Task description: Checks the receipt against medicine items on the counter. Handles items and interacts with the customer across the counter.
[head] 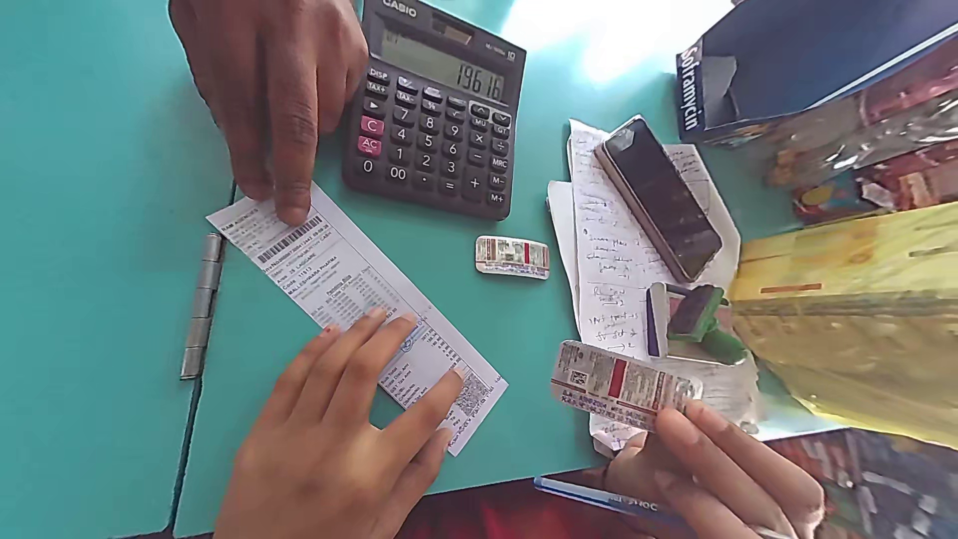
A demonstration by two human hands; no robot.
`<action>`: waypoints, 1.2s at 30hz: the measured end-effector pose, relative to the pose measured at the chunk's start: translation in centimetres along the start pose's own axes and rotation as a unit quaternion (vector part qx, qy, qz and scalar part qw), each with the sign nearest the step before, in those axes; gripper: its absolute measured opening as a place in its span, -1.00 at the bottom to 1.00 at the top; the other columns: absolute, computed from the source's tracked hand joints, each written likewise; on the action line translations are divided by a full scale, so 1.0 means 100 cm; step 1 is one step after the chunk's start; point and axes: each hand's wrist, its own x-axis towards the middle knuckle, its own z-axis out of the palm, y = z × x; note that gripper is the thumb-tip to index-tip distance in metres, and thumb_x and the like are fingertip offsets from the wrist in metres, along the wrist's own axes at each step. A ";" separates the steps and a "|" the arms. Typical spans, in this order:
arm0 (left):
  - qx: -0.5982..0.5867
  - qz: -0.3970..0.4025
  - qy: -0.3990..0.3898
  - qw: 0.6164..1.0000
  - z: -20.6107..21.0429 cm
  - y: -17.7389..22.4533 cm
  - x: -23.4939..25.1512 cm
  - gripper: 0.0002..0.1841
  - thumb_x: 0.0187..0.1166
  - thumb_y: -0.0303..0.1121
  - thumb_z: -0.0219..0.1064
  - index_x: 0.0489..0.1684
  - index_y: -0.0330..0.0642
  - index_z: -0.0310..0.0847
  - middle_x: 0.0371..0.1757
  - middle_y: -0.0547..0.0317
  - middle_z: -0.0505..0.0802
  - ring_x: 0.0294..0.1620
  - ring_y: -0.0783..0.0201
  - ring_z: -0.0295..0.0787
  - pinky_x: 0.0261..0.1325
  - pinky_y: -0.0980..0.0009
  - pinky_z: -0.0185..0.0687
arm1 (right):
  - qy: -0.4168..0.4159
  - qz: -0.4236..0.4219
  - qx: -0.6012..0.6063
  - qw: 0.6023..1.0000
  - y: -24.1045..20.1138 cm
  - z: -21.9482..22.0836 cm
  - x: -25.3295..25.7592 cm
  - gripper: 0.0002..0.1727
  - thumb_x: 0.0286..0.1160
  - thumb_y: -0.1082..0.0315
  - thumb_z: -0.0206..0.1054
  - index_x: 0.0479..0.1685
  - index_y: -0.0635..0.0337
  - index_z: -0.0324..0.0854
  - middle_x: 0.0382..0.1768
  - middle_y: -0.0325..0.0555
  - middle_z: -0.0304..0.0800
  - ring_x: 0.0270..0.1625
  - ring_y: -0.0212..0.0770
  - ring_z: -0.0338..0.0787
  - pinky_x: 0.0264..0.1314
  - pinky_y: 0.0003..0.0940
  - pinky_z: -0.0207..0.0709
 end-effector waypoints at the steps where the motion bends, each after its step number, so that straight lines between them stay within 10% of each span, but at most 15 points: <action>1: -0.001 0.000 0.000 1.000 0.000 0.000 0.000 -0.60 0.77 0.10 0.01 0.40 0.40 0.64 0.52 -0.19 0.64 0.67 -0.15 0.40 0.60 -0.10 0.21 | 0.001 0.000 -0.002 1.000 0.000 0.000 0.000 -0.81 0.67 0.49 0.22 -0.29 0.08 0.33 0.27 -0.23 0.80 0.55 -0.30 0.63 0.63 -0.39 0.46; 14: -0.001 0.007 0.019 1.000 0.003 0.001 0.000 -0.60 0.77 0.07 0.01 0.40 0.37 0.67 0.51 -0.19 0.66 0.67 -0.16 0.42 0.62 -0.12 0.22 | -0.035 0.013 -0.025 0.999 -0.001 0.005 0.006 -0.84 0.71 0.43 0.16 -0.27 0.06 0.33 0.15 -0.24 0.84 0.44 -0.32 0.72 0.50 -0.46 0.55; 21: 0.005 0.006 0.033 0.999 0.005 0.002 0.001 -0.60 0.77 0.06 0.01 0.34 0.37 0.71 0.46 -0.18 0.70 0.64 -0.17 0.46 0.58 -0.11 0.28 | -0.038 0.075 -0.028 0.996 0.007 0.033 0.017 -0.75 0.61 0.56 0.28 -0.50 0.23 0.51 -0.23 0.04 0.96 0.05 -0.20 0.93 0.18 -0.50 0.71; 27: 0.009 0.006 0.034 0.999 0.004 0.002 0.002 -0.61 0.75 0.05 0.02 0.32 0.39 0.73 0.46 -0.18 0.71 0.63 -0.17 0.48 0.57 -0.10 0.32 | -0.127 0.157 -0.041 0.979 0.009 0.028 0.023 -0.78 0.50 0.51 0.29 -0.56 0.26 0.62 0.02 0.11 0.95 0.28 -0.06 0.87 0.34 -0.45 0.60; 30: 0.007 0.005 0.037 0.999 0.005 0.002 0.001 -0.61 0.75 0.05 0.01 0.31 0.39 0.73 0.46 -0.17 0.71 0.61 -0.18 0.49 0.55 -0.10 0.33 | -0.074 0.200 0.087 0.973 0.000 0.016 0.025 -0.73 0.64 0.16 0.36 -0.33 0.08 0.44 0.04 -0.16 0.94 0.29 -0.34 0.83 0.28 -0.54 0.65; 32: 0.005 0.007 0.040 0.999 0.005 0.002 0.001 -0.61 0.76 0.05 0.02 0.32 0.38 0.73 0.46 -0.17 0.71 0.62 -0.18 0.49 0.56 -0.11 0.32 | -0.098 0.225 0.261 0.934 -0.010 0.010 0.025 -0.66 0.81 -0.09 0.07 -0.16 -0.07 0.53 -0.09 -0.40 0.85 0.03 -0.56 0.83 0.01 -0.68 0.67; 36: 0.004 0.008 0.041 0.999 0.005 0.002 0.001 -0.60 0.77 0.06 0.02 0.30 0.34 0.75 0.45 -0.22 0.71 0.63 -0.21 0.47 0.56 -0.12 0.31 | -0.199 0.269 0.454 0.826 -0.035 0.023 0.020 -0.39 0.89 -0.06 -0.15 -0.18 0.23 0.66 -0.35 -0.24 0.59 -0.29 -0.59 0.60 -0.25 -0.79 0.47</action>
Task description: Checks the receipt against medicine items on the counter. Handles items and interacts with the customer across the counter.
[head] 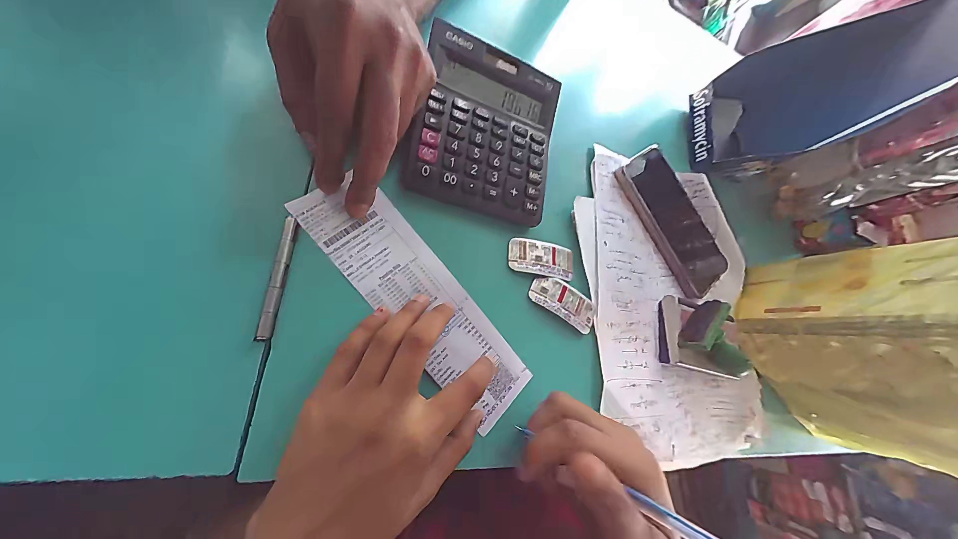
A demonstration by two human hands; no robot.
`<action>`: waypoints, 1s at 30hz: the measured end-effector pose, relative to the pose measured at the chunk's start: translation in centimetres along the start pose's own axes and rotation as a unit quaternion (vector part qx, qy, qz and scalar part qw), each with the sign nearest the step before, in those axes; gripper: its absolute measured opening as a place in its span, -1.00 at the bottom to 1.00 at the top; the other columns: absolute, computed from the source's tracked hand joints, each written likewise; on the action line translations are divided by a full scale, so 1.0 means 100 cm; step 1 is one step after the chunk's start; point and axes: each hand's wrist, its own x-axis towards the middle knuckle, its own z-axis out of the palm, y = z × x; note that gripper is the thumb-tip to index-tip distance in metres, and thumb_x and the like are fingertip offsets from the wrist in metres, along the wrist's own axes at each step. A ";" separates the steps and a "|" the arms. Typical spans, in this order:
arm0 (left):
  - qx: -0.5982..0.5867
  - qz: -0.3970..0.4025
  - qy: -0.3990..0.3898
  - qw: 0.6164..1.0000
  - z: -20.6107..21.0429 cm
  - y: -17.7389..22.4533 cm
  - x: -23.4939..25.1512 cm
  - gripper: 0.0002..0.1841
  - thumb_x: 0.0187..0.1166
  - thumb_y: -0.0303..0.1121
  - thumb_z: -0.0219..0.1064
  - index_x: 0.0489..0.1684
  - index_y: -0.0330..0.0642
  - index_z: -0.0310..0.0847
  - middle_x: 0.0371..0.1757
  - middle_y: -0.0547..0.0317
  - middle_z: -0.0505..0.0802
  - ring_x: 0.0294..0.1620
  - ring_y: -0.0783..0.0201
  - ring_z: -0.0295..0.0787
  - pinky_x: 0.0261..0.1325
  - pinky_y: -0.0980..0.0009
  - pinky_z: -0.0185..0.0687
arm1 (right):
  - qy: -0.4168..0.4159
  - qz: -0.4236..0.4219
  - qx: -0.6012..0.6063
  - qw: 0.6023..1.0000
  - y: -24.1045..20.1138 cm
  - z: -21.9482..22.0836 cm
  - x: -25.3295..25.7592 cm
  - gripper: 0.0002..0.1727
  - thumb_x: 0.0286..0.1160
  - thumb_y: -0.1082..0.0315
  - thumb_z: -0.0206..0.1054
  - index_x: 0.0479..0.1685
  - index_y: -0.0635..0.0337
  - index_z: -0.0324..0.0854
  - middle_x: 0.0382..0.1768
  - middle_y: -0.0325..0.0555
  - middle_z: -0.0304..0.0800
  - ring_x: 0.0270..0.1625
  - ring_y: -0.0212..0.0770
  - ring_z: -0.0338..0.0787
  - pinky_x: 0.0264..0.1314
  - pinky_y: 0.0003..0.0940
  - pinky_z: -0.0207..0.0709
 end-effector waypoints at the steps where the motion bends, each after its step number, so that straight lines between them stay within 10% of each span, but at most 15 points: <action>1: 0.002 -0.001 -0.001 1.000 -0.001 0.000 0.000 -0.60 0.76 0.06 0.03 0.30 0.35 0.76 0.46 -0.21 0.71 0.64 -0.21 0.47 0.56 -0.12 0.31 | 0.010 0.018 0.007 1.000 0.001 0.006 -0.002 -0.53 0.89 0.06 -0.04 -0.03 0.26 0.67 -0.34 -0.24 0.63 -0.34 -0.63 0.60 -0.31 -0.79 0.49; 3: 0.003 -0.003 -0.005 1.000 -0.002 0.001 0.001 -0.60 0.76 0.06 0.04 0.30 0.35 0.77 0.47 -0.21 0.70 0.64 -0.21 0.47 0.58 -0.14 0.31 | 0.040 0.052 -0.007 0.998 0.000 0.013 -0.004 -0.77 0.69 0.22 0.23 0.10 0.16 0.54 -0.27 -0.33 0.75 -0.32 -0.70 0.70 -0.32 -0.80 0.62; 7: -0.001 -0.002 -0.012 1.000 -0.004 0.001 0.002 -0.62 0.76 0.04 0.06 0.30 0.33 0.77 0.47 -0.21 0.70 0.64 -0.21 0.47 0.60 -0.15 0.30 | 0.071 0.036 -0.044 0.996 0.003 0.018 -0.006 -0.86 0.28 0.41 0.43 -0.28 0.20 0.56 -0.31 -0.25 0.80 -0.27 -0.67 0.76 -0.29 -0.85 0.61; 30: 0.002 0.000 -0.020 1.000 -0.004 0.002 0.002 -0.62 0.74 0.06 0.09 0.30 0.34 0.78 0.48 -0.24 0.68 0.64 -0.22 0.46 0.61 -0.16 0.28 | 0.124 0.035 -0.092 0.987 0.005 0.027 -0.004 -0.84 0.20 0.41 0.45 -0.45 0.22 0.54 -0.43 -0.26 0.79 -0.37 -0.70 0.73 -0.37 -0.88 0.57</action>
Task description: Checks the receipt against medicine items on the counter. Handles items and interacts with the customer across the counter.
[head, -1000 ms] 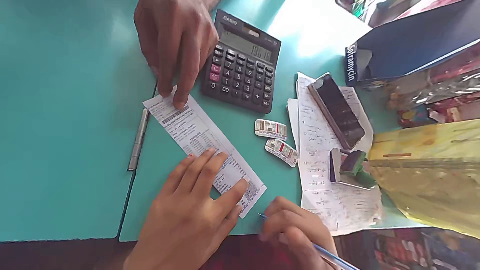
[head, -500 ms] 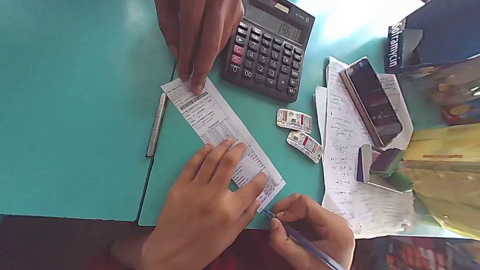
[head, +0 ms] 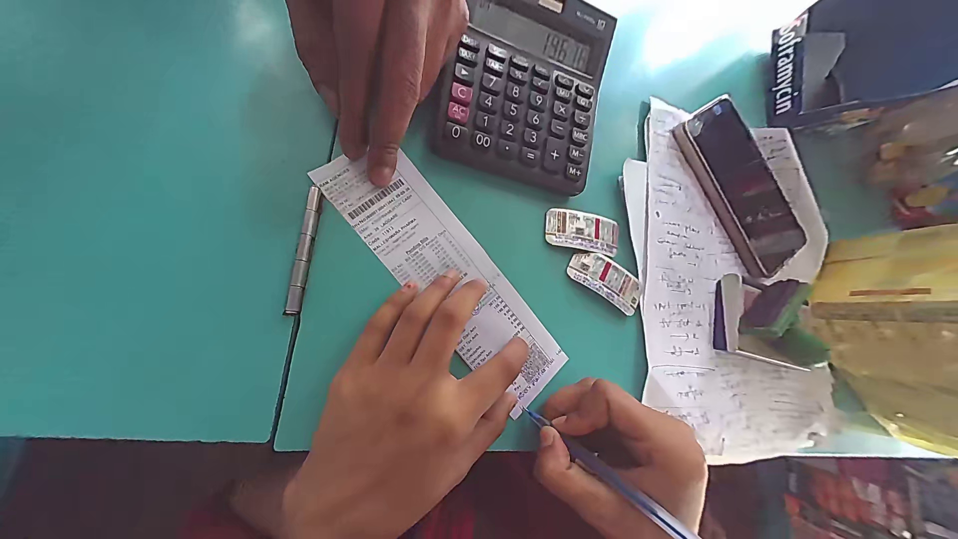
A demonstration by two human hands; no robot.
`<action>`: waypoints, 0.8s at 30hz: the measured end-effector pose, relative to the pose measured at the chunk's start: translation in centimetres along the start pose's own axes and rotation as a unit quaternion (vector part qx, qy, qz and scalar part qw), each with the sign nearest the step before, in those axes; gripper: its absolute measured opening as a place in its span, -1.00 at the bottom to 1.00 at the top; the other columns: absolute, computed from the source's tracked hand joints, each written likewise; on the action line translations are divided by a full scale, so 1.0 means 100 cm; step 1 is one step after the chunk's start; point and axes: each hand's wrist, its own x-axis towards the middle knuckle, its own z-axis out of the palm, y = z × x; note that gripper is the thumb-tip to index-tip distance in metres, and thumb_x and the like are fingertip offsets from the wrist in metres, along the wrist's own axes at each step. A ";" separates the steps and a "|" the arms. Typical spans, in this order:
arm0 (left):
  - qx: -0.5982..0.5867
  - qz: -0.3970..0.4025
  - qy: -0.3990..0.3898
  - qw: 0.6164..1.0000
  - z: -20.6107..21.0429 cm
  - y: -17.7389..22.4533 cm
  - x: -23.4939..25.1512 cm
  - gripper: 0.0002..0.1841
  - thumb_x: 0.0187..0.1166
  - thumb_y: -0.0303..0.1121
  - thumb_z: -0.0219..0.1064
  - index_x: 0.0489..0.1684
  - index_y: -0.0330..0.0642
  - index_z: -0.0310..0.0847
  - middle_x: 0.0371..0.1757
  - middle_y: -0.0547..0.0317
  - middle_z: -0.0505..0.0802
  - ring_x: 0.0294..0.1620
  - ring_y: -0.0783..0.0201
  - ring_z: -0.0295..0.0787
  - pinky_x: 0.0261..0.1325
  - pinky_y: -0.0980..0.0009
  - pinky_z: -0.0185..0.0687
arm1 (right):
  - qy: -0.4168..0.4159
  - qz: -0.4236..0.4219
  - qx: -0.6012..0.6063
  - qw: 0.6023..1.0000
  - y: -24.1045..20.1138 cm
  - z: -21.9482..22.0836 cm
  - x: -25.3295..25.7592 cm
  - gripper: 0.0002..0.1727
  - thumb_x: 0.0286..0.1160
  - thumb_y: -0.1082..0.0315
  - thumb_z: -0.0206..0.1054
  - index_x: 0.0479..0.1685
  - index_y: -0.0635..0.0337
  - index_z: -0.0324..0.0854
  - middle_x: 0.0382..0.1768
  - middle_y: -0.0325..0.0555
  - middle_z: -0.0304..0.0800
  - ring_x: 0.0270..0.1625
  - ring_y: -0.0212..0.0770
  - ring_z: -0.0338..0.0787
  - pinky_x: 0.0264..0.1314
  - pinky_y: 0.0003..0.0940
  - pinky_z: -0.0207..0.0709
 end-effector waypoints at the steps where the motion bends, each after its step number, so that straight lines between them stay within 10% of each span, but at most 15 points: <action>1: 0.000 0.000 0.000 1.000 0.000 0.000 0.000 -0.61 0.74 0.06 0.09 0.30 0.34 0.78 0.48 -0.24 0.68 0.63 -0.22 0.46 0.60 -0.16 0.29 | 0.003 -0.001 0.000 1.000 0.000 0.000 0.000 -0.85 0.19 0.41 0.45 -0.46 0.22 0.54 -0.43 -0.26 0.79 -0.37 -0.70 0.73 -0.37 -0.88 0.58; 24: 0.006 0.002 -0.004 1.000 0.000 -0.001 0.000 -0.61 0.74 0.07 0.08 0.31 0.34 0.78 0.48 -0.22 0.68 0.65 -0.23 0.44 0.59 -0.15 0.28 | 0.026 0.001 -0.012 1.000 0.002 0.002 0.001 -0.85 0.19 0.41 0.44 -0.46 0.21 0.54 -0.45 -0.27 0.77 -0.36 -0.71 0.71 -0.37 -0.89 0.53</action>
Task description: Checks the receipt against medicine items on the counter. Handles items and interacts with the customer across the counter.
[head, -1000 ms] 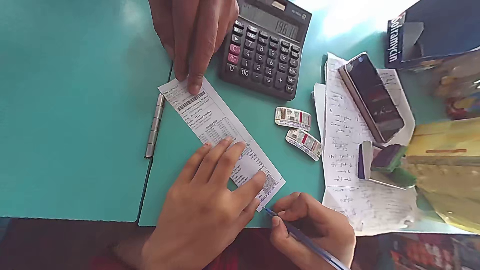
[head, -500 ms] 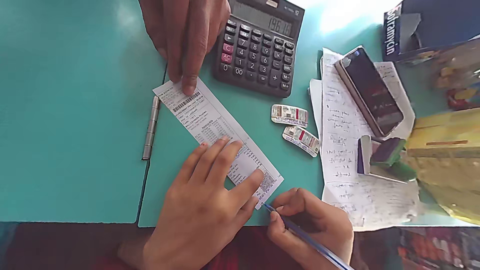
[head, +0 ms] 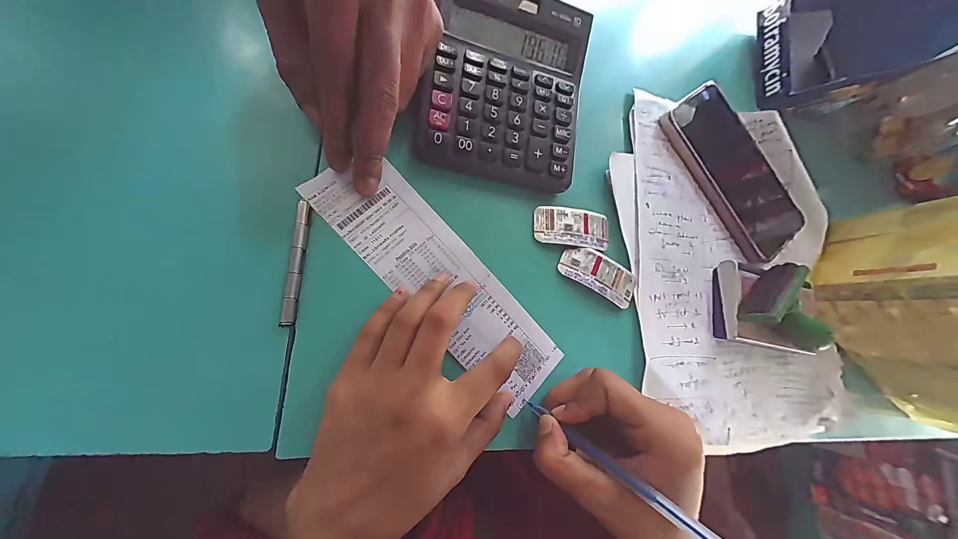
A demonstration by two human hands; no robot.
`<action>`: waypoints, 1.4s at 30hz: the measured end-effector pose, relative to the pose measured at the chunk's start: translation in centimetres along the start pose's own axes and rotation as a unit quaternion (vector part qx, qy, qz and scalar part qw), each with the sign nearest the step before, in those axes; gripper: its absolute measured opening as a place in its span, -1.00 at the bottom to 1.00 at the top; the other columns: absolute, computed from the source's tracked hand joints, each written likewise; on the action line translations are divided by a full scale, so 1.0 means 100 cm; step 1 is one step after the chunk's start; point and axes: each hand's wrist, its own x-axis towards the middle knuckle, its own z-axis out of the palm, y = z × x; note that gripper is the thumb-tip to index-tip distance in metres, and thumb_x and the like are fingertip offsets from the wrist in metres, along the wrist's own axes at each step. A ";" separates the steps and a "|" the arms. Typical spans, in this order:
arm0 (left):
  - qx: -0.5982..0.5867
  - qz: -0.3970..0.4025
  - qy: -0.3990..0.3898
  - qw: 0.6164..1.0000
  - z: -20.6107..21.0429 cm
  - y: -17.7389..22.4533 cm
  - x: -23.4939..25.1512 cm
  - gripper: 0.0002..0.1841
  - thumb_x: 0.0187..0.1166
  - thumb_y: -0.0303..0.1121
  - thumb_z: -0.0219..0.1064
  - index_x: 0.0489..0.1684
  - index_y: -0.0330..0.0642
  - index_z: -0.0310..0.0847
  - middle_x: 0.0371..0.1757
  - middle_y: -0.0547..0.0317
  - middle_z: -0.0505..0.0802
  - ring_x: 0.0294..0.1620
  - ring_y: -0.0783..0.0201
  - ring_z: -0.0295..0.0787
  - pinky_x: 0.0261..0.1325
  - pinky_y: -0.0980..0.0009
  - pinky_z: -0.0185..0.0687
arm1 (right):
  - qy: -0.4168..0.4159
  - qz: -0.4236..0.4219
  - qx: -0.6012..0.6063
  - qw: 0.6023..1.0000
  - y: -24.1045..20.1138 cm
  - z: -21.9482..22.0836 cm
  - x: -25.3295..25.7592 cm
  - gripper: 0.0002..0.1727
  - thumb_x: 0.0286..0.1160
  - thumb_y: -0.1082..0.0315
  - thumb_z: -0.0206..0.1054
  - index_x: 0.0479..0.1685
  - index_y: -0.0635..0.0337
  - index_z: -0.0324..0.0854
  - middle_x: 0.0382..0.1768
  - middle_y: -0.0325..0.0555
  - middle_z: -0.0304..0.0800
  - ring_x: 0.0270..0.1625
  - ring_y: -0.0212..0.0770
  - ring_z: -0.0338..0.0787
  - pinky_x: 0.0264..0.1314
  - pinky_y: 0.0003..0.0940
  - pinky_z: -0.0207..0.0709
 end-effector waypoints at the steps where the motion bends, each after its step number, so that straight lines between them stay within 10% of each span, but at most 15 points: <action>1: 0.000 0.001 0.001 1.000 0.000 0.000 0.000 -0.61 0.74 0.07 0.09 0.31 0.34 0.78 0.48 -0.22 0.68 0.64 -0.24 0.44 0.59 -0.16 0.29 | -0.002 0.001 0.000 1.000 0.000 0.000 -0.001 -0.85 0.20 0.41 0.44 -0.45 0.22 0.54 -0.45 -0.27 0.77 -0.36 -0.71 0.71 -0.37 -0.89 0.53; 42: 0.001 0.000 -0.001 1.000 0.000 0.000 0.000 -0.61 0.74 0.09 0.07 0.29 0.36 0.78 0.50 -0.20 0.68 0.65 -0.22 0.43 0.60 -0.15 0.28 | 0.006 0.015 -0.002 1.000 0.002 -0.006 0.004 -0.86 0.18 0.39 0.46 -0.49 0.20 0.57 -0.44 -0.31 0.81 -0.38 -0.73 0.72 -0.38 -0.89 0.55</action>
